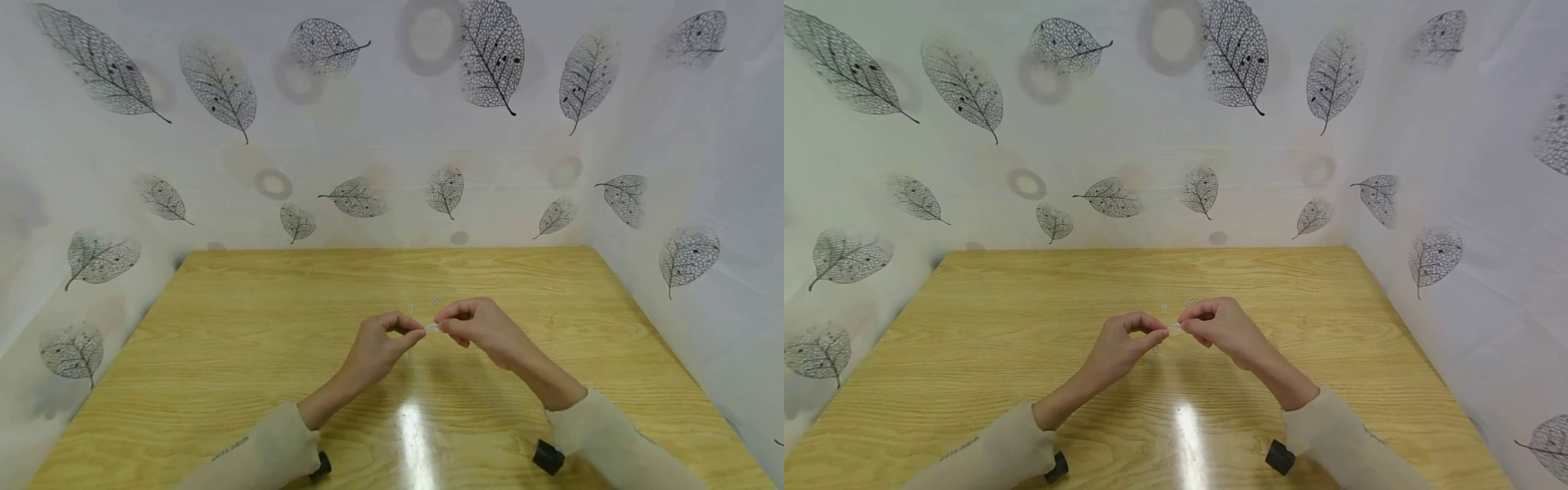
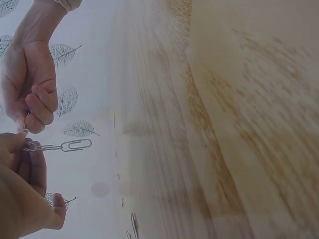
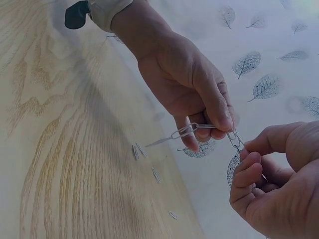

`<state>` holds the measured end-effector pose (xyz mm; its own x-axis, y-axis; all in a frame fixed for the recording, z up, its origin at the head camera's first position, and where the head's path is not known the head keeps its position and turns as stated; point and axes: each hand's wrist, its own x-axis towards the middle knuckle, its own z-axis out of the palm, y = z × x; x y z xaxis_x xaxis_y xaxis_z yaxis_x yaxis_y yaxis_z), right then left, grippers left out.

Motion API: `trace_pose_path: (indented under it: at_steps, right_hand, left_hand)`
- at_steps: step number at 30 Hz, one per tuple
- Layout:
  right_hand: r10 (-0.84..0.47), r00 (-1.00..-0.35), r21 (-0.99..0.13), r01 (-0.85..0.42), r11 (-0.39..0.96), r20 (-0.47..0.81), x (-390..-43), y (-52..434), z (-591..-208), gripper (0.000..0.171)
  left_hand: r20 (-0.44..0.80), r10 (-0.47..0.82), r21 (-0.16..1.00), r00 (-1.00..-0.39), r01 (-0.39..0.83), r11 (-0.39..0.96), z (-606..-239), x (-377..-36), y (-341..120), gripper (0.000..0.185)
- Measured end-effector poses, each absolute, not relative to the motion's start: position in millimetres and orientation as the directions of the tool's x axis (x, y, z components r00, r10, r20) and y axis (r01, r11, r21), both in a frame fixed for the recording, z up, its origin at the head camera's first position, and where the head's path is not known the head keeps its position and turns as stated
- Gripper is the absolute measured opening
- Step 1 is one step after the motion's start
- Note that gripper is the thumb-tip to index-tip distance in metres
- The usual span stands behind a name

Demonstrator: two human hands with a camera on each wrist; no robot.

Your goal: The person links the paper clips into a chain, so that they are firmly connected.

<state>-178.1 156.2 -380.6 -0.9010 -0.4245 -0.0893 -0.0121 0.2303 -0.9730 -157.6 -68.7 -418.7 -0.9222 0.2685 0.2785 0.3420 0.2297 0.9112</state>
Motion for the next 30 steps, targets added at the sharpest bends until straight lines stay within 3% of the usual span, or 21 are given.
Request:
trace_pose_path:
  at_steps: [6, 15, 20, 30]
  right_hand:
    - [-0.404, -0.907, -0.976, 0.035, 0.215, -0.121, -180, 161, -380, 0.022]
    - [-0.453, -0.878, -0.988, 0.146, 0.05, -0.153, -178, 162, -376, 0.018]
    - [-0.467, -0.87, -0.985, 0.168, 0.024, -0.16, -175, 159, -370, 0.014]
    - [-0.472, -0.866, -0.985, 0.165, 0.043, -0.166, -170, 157, -366, 0.011]
  left_hand:
    - [0.272, 0.248, 0.92, -0.93, 0.327, 0.216, -421, -160, -70, 0.004]
    - [0.229, 0.301, 0.931, -0.926, 0.299, 0.211, -421, -158, -68, 0.008]
    - [0.236, 0.329, 0.932, -0.914, 0.309, 0.19, -421, -157, -66, 0.014]
    - [0.401, 0.327, 0.864, -0.855, 0.472, 0.174, -420, -154, -60, 0.023]
